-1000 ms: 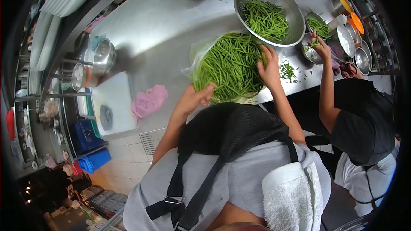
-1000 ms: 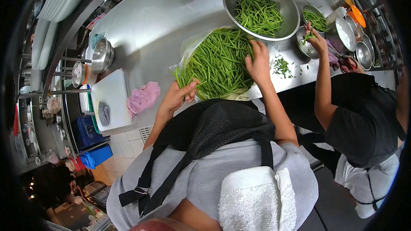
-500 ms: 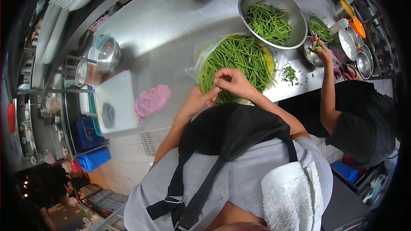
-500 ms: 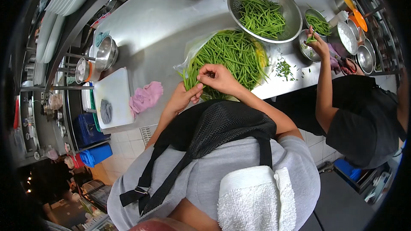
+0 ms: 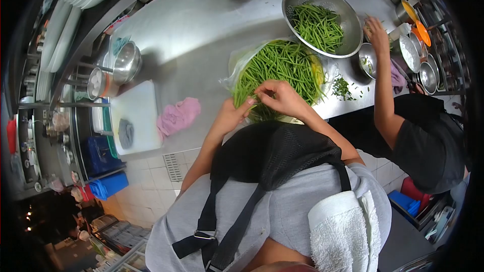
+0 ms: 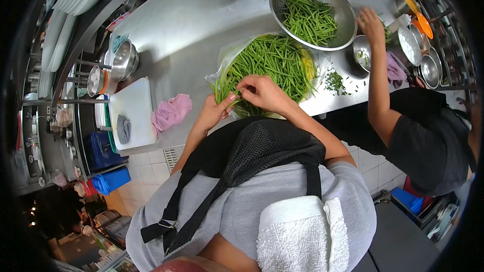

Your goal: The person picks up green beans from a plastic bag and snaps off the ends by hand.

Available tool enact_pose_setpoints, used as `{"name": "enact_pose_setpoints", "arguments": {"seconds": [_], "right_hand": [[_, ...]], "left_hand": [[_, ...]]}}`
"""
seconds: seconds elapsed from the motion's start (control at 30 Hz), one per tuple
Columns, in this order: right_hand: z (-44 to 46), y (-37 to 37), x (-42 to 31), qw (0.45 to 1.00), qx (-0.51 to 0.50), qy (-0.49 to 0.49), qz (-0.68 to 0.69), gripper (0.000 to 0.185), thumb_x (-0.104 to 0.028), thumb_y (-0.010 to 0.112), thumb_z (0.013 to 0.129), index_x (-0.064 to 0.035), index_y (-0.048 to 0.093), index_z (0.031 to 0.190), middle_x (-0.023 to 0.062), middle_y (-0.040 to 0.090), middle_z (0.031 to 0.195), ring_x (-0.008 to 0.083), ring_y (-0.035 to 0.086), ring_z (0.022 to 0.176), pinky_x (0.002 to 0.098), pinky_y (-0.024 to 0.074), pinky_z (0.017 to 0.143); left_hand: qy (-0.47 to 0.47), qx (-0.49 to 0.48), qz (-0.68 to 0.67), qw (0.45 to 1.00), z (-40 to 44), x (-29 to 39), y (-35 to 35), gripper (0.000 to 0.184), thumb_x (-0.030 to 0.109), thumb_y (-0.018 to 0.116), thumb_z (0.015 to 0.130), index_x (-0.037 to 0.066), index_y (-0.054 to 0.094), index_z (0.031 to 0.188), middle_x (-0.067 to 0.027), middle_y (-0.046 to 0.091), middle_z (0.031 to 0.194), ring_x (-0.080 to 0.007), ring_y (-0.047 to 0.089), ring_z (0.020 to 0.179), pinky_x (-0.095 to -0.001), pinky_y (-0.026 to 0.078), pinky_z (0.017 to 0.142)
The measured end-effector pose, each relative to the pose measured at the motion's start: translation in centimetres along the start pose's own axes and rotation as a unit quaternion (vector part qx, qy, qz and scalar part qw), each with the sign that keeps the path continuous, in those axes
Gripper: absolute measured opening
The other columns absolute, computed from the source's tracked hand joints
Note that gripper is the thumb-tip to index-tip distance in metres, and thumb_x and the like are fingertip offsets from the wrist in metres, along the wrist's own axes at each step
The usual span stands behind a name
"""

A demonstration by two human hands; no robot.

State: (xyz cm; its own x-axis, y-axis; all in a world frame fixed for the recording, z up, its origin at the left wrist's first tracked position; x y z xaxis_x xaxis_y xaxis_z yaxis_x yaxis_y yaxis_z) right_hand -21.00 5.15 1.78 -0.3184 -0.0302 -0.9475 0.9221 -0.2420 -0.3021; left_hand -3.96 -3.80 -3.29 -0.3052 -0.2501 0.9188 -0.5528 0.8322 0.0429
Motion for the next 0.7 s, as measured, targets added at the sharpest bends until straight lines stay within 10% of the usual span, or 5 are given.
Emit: {"name": "enact_pose_setpoints", "arguments": {"seconds": [0.13, 0.27, 0.43, 0.7], "right_hand": [[-0.4, 0.2, 1.0, 0.982, -0.088, -0.046, -0.16, 0.017, -0.008, 0.067, 0.084, 0.0031, 0.072, 0.097, 0.02, 0.069, 0.086, 0.0335, 0.069, 0.075, 0.0386, 0.0549, 0.071], [-0.8, 1.2, 2.9, 0.977, -0.071, -0.096, -0.178, 0.015, -0.009, 0.066, 0.088, 0.0028, 0.071, 0.095, 0.0144, 0.071, 0.082, 0.0259, 0.069, 0.072, 0.0349, 0.0536, 0.067], [0.3, 0.1, 6.2, 0.93, 0.055, 0.104, 0.347, 0.018, -0.012, 0.053, 0.101, -0.0035, 0.068, 0.096, -0.0008, 0.064, 0.081, 0.0086, 0.059, 0.071, 0.0237, 0.0484, 0.067], [0.2, 1.8, 5.8, 0.918, -0.049, 0.157, 0.362, 0.021, -0.015, 0.053, 0.103, -0.0026, 0.069, 0.106, -0.0002, 0.065, 0.086, 0.0087, 0.059, 0.074, 0.0235, 0.049, 0.07]], "left_hand": [[-0.016, -0.005, 0.048, 0.999, -0.2, 0.6, 0.2, 0.034, 0.037, 0.068, 0.1, 0.005, 0.066, 0.087, 0.0035, 0.053, 0.066, -0.006, 0.046, 0.053, -0.0238, 0.038, 0.049], [-0.018, -0.006, 0.097, 0.995, 0.1, 0.0, 0.1, 0.033, 0.036, 0.069, 0.099, 0.005, 0.069, 0.09, 0.0035, 0.053, 0.066, -0.0064, 0.046, 0.053, -0.024, 0.038, 0.049], [-0.015, -0.018, 0.026, 0.999, -0.4, 1.2, -0.1, 0.032, 0.034, 0.068, 0.1, 0.003, 0.073, 0.1, 0.0033, 0.052, 0.065, -0.0064, 0.046, 0.054, -0.0245, 0.038, 0.049], [-0.022, -0.044, 0.013, 0.999, -0.5, 1.2, 0.4, 0.03, 0.033, 0.067, 0.1, 0.004, 0.069, 0.091, 0.0033, 0.051, 0.063, -0.0062, 0.045, 0.052, -0.0246, 0.036, 0.047]]}}
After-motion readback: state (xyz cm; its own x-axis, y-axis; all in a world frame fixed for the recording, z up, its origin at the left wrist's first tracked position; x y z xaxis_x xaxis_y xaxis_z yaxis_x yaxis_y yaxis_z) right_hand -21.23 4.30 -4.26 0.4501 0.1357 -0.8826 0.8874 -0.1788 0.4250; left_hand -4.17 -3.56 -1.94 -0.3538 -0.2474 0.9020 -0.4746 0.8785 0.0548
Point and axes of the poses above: each hand's wrist, its own z-axis towards the middle knuckle, its own y-axis out of the palm, x = y × z, the point moved 5 cm from there along z, towards the middle knuckle
